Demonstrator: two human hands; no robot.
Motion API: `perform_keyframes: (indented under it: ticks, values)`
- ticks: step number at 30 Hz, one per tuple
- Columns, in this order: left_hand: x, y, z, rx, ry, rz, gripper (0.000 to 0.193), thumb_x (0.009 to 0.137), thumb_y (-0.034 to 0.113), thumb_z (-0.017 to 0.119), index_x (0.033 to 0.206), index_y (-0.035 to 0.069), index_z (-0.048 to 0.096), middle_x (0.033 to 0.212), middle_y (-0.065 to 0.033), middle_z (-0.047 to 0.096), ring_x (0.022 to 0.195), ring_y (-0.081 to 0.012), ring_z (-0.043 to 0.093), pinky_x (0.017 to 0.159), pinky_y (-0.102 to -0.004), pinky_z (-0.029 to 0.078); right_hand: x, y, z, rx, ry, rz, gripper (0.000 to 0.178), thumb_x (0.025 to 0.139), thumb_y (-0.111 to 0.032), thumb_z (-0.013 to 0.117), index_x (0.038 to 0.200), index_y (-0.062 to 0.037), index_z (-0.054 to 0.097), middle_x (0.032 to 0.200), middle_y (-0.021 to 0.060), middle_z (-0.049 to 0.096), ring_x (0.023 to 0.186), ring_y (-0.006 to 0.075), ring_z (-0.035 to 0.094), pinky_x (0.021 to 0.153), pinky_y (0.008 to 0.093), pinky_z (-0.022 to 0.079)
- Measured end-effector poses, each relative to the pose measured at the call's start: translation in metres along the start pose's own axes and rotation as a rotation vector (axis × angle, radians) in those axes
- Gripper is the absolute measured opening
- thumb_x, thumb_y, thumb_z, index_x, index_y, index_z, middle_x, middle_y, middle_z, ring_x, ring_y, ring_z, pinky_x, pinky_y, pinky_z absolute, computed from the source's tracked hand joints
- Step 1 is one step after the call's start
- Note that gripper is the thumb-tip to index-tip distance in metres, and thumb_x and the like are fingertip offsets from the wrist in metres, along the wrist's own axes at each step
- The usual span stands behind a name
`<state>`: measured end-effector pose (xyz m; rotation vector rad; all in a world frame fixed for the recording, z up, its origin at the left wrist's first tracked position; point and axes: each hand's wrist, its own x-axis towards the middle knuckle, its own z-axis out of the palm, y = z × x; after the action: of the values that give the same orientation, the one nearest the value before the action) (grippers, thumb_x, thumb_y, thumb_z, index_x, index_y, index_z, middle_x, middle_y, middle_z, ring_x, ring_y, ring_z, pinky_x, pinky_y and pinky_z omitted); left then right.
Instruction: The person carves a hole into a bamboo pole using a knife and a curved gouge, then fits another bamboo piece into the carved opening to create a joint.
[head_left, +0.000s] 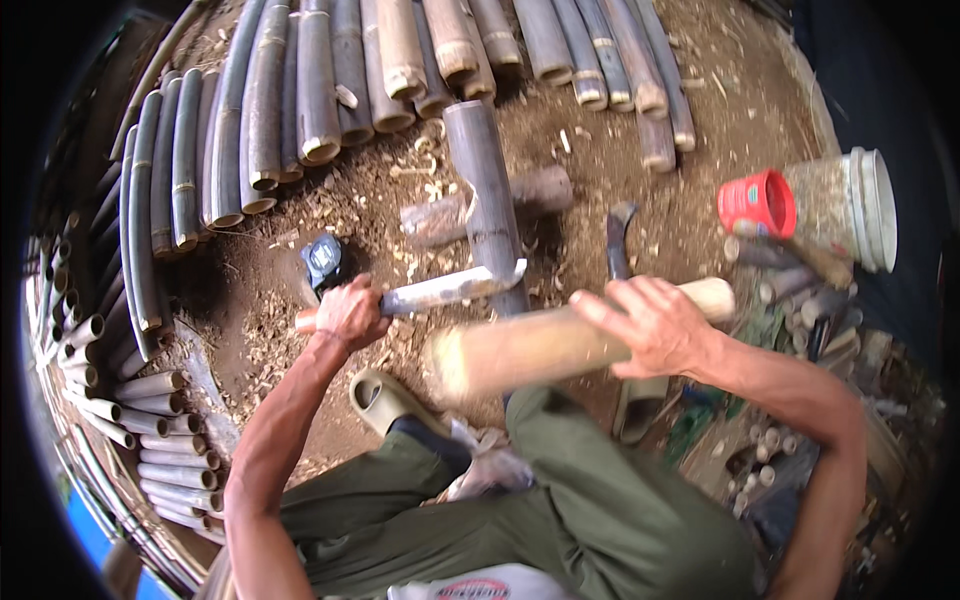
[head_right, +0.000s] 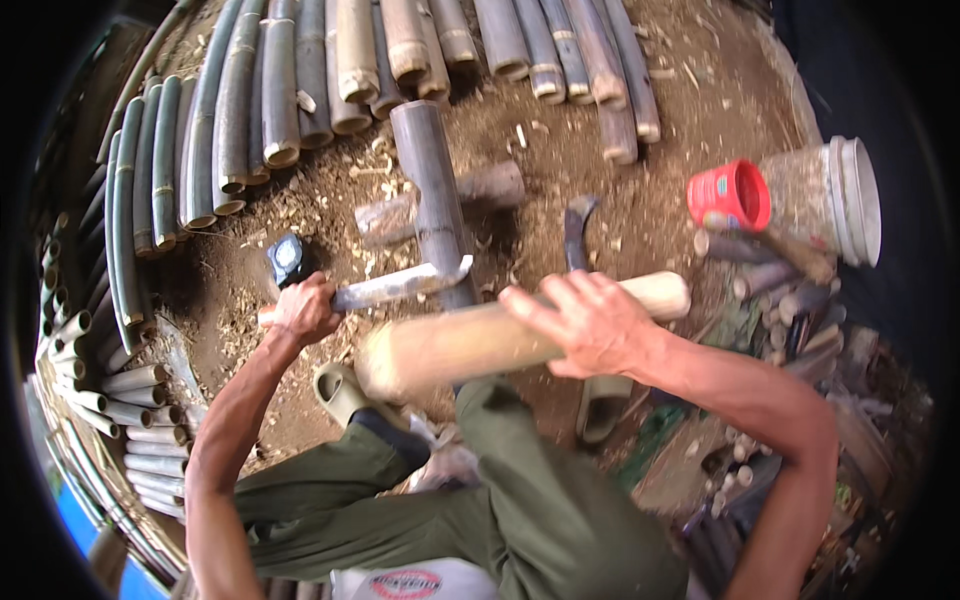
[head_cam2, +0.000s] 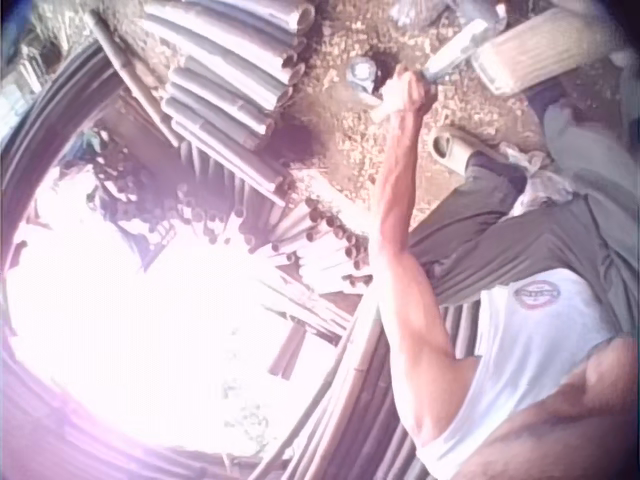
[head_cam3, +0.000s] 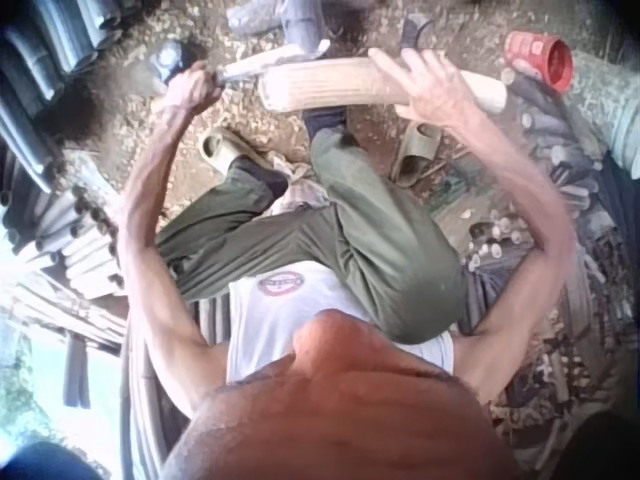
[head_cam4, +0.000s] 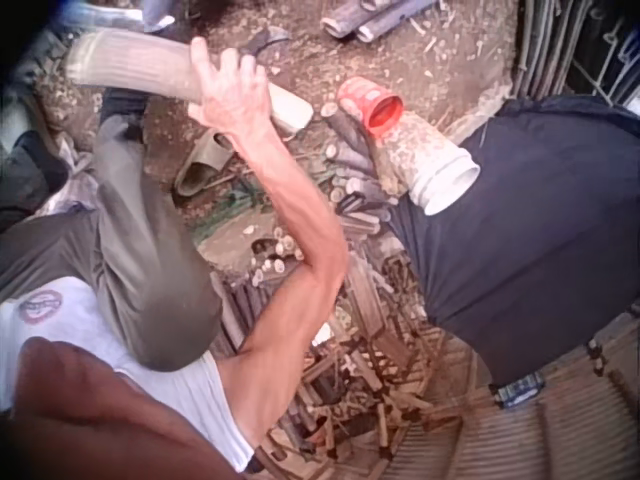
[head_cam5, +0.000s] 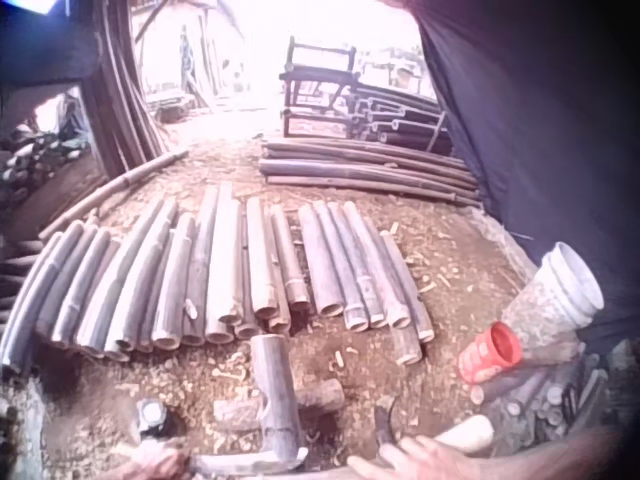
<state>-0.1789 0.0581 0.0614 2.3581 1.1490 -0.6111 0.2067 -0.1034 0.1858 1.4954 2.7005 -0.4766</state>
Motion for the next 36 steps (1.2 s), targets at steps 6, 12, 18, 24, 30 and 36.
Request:
perform_keyframes:
  ticks: [6, 12, 18, 24, 30, 36]
  values:
    - [0.005, 0.008, -0.008, 0.020, -0.004, -0.038, 0.021, 0.075, 0.021, 0.068, 0.089, 0.005, 0.066, 0.097, -0.0124, 0.060, 0.078, -0.0327, 0.068, 0.072, -0.0467, 0.056, 0.016, 0.026, 0.033, -0.172, -0.013, -0.004, 0.074, 0.071, -0.022, 0.076, 0.140, -0.0199, 0.049, 0.095, 0.0096, 0.057, 0.082, 0.0264, 0.060, 0.074, 0.0413, 0.054]
    - [-0.057, 0.044, 0.033, -0.083, 0.114, -0.092, 0.049, 0.078, 0.034, 0.079, 0.106, 0.001, 0.057, 0.097, -0.0155, 0.057, 0.074, -0.0308, 0.067, 0.058, -0.0450, 0.055, -0.026, 0.008, -0.002, 0.036, 0.069, 0.090, 0.100, 0.046, -0.032, 0.086, 0.138, -0.0135, 0.053, 0.108, 0.0133, 0.058, 0.088, 0.0316, 0.060, 0.074, 0.0432, 0.052]
    - [-0.037, 0.026, 0.018, 0.082, 0.600, 0.061, 0.051, 0.082, 0.051, 0.072, 0.102, 0.006, 0.056, 0.091, -0.0101, 0.056, 0.082, -0.0232, 0.055, 0.077, -0.0383, 0.045, -0.063, -0.039, 0.010, 0.336, 0.066, 0.312, 0.087, 0.052, -0.025, 0.083, 0.132, -0.0054, 0.057, 0.109, 0.0155, 0.062, 0.092, 0.0331, 0.064, 0.079, 0.0424, 0.055]
    - [0.001, -0.027, 0.000, -0.139, 0.386, 0.264, 0.060, 0.090, 0.069, 0.054, 0.080, 0.010, 0.065, 0.055, -0.0015, 0.055, 0.044, -0.0190, 0.053, 0.042, -0.0375, 0.046, -0.099, -0.034, 0.009, 0.756, 0.151, 0.702, 0.090, 0.060, -0.027, 0.085, 0.137, 0.0011, 0.047, 0.118, 0.0183, 0.064, 0.108, 0.0312, 0.066, 0.094, 0.0410, 0.052]
    - [0.050, -0.034, -0.067, -0.130, 0.033, -0.029, 0.083, 0.080, 0.087, 0.045, 0.075, 0.009, 0.072, 0.053, -0.0016, 0.057, 0.045, -0.0144, 0.052, 0.045, -0.0391, 0.042, -0.095, -0.012, -0.014, 1.054, 0.318, 0.845, 0.094, 0.064, -0.019, 0.078, 0.143, 0.0054, 0.034, 0.127, 0.0135, 0.055, 0.118, 0.0214, 0.053, 0.104, 0.0355, 0.041]
    - [0.050, -0.024, -0.089, -0.049, 0.038, 0.000, 0.074, 0.084, 0.079, 0.053, 0.071, 0.008, 0.072, 0.048, -0.0077, 0.052, 0.047, -0.0227, 0.053, 0.051, -0.0423, 0.042, -0.062, 0.008, -0.044, 1.090, 0.363, 0.737, 0.094, 0.066, -0.020, 0.079, 0.144, 0.0037, 0.033, 0.127, 0.0120, 0.054, 0.117, 0.0196, 0.053, 0.104, 0.0346, 0.040]
